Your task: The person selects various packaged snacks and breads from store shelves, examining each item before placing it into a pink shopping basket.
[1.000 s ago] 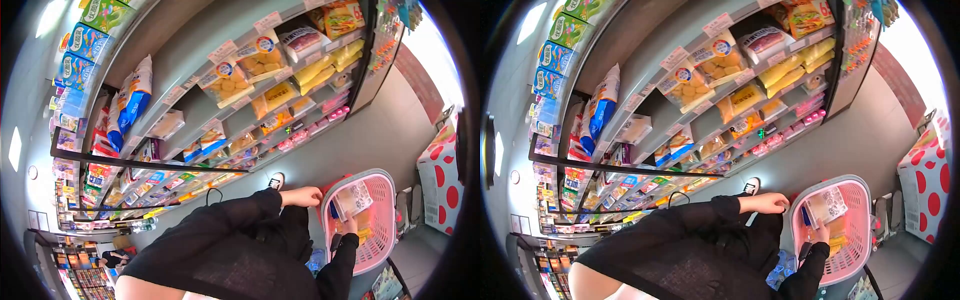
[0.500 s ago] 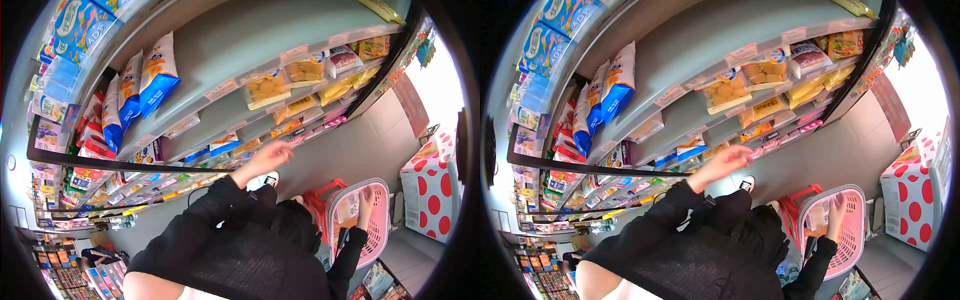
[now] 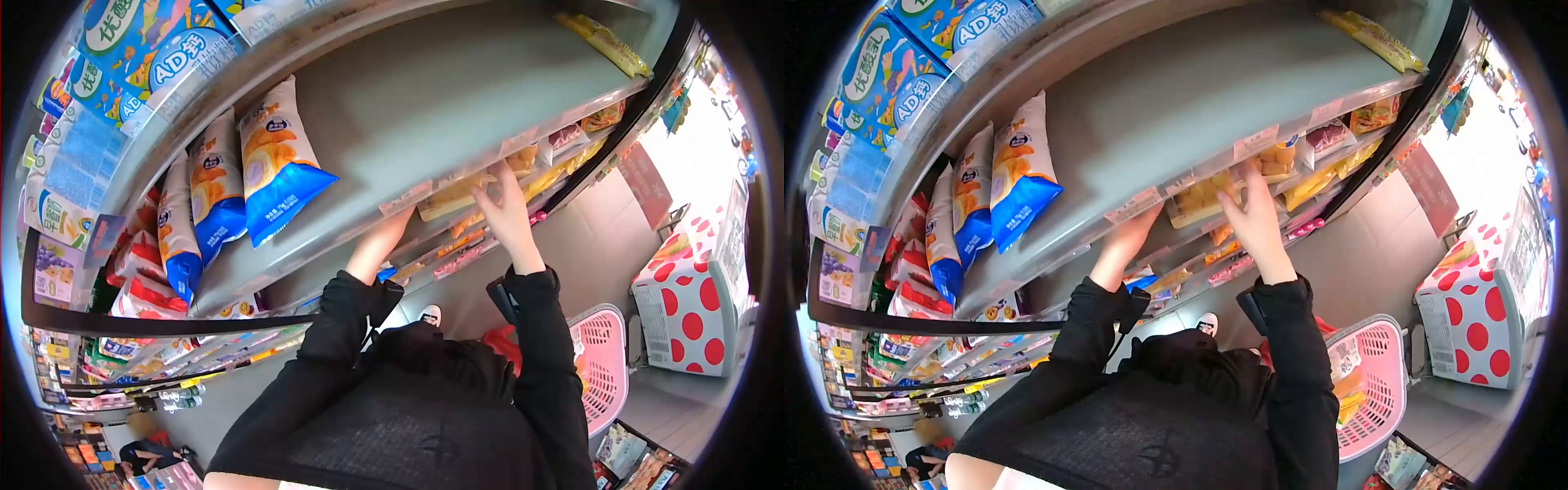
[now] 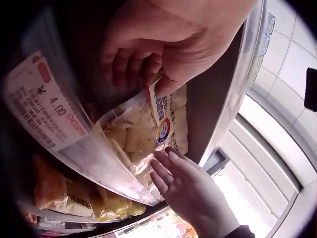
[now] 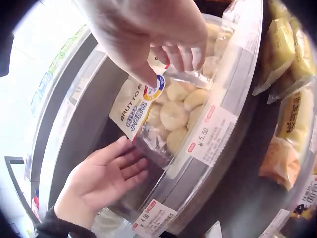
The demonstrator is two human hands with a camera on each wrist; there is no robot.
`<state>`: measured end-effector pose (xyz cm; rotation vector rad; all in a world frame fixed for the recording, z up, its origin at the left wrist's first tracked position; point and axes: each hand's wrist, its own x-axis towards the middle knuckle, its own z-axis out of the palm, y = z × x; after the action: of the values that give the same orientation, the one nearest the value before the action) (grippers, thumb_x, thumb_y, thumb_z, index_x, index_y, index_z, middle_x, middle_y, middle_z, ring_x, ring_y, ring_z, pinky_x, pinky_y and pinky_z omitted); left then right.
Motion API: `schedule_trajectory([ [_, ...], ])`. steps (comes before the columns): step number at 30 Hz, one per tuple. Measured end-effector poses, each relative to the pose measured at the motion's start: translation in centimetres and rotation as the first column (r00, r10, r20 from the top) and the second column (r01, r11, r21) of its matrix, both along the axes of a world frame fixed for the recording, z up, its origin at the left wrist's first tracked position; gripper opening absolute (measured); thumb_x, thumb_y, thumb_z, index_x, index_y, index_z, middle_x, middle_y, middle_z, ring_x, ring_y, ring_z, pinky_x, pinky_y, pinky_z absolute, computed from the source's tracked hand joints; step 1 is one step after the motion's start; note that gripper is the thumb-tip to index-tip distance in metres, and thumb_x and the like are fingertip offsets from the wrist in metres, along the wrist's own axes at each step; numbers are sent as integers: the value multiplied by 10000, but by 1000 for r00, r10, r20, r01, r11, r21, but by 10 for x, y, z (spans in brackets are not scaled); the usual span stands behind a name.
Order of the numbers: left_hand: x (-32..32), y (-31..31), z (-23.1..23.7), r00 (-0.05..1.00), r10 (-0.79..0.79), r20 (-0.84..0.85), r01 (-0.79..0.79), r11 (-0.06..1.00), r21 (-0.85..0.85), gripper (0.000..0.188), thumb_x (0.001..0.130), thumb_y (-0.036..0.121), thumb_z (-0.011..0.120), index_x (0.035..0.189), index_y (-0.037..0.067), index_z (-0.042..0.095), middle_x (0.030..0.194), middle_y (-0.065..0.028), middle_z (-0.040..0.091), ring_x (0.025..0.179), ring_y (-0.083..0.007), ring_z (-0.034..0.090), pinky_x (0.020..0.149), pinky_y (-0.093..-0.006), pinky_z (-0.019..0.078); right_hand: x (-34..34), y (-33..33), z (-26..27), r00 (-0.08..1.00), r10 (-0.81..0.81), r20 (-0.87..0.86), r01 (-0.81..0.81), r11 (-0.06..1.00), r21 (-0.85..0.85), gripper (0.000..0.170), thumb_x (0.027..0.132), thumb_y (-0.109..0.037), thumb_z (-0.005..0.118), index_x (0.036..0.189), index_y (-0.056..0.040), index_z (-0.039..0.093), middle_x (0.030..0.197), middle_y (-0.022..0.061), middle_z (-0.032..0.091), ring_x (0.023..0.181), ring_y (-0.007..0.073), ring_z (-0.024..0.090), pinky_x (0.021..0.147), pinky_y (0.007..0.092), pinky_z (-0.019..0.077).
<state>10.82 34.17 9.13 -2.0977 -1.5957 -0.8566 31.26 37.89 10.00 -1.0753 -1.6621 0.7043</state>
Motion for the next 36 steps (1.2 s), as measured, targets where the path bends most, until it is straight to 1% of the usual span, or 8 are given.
schedule_trajectory([
  [3, 6, 0, 22, 894, -9, 447, 107, 975, -194, 216, 763, 173, 610, 935, 42, 599, 912, -82, 618, 847, -195, 580, 742, -304, 442, -7, 7, 6, 998, 36, -47, -38, 998, -47, 427, 749, -48, 567, 1130, 7, 382, 1090, 132, 480, 1008, 212, 482, 852, 321, 380],
  [7, 8, -12, 27, 807, -51, 589, 228, 946, -231, 218, 756, 155, 613, 940, 39, 596, 933, -85, 612, 859, -194, 572, 759, -287, 430, -5, 6, 6, 985, 22, -168, -35, 997, -71, 364, 726, -98, 613, 1023, 7, 430, 933, 96, 521, 901, 193, 514, 808, 300, 398],
  [9, 18, -25, 45, 518, 9, 855, 404, 879, -254, 203, 756, 135, 611, 929, 30, 602, 931, -85, 609, 869, -192, 561, 770, -268, 416, -1, -2, 13, 938, 74, -338, -145, 972, -188, 306, 717, -57, 613, 967, 6, 449, 910, 80, 518, 854, 150, 520, 747, 272, 418],
  [13, 9, -40, 27, 583, 67, 810, 475, 780, -407, 173, 806, 143, 535, 923, 28, 590, 865, -100, 593, 801, -176, 560, 681, -259, 441, 17, -6, 5, 944, 113, -310, -193, 951, -241, 216, 713, -25, 609, 882, 11, 480, 912, 71, 515, 829, 138, 520, 719, 257, 425],
  [15, 11, -46, 24, 718, -164, 677, 438, 862, -255, 136, 777, 78, 557, 897, 37, 607, 793, -94, 582, 753, -144, 558, 666, -237, 447, 24, -14, 10, 935, 194, -296, -252, 952, -172, 149, 708, -30, 613, 795, 11, 499, 930, 76, 512, 830, 145, 520, 721, 262, 427],
  [21, 25, -69, 19, 753, -256, 606, 423, 894, -149, 202, 635, -40, 603, 828, 17, 613, 1037, -143, 429, 897, -255, 495, 767, -322, 419, 40, -44, 18, 976, 128, -174, -145, 985, -93, 260, 701, 42, 561, 959, 11, 555, 1108, 66, 463, 1021, 154, 461, 840, 266, 386],
  [28, 69, -98, 60, 666, -366, 651, 519, 854, -51, 116, 710, -16, 586, 822, 12, 592, 1136, -114, 393, 1041, -240, 421, 894, -332, 320, 90, -116, 34, 934, 140, -329, -148, 989, -1, 153, 687, -22, 614, 738, -36, 470, 1253, 140, 378, 1155, 248, 361, 928, 327, 295],
  [36, 179, -119, 8, 260, 41, 965, 931, 252, -262, 97, 806, 25, 508, 903, 20, 509, 1215, -144, 396, 1075, -188, 426, 902, -301, 318, 184, -235, -36, 789, -143, -597, -26, 964, -265, 132, 767, 6, 536, 880, -15, 471, 1165, 95, 408, 1109, 164, 382, 916, 293, 306],
])
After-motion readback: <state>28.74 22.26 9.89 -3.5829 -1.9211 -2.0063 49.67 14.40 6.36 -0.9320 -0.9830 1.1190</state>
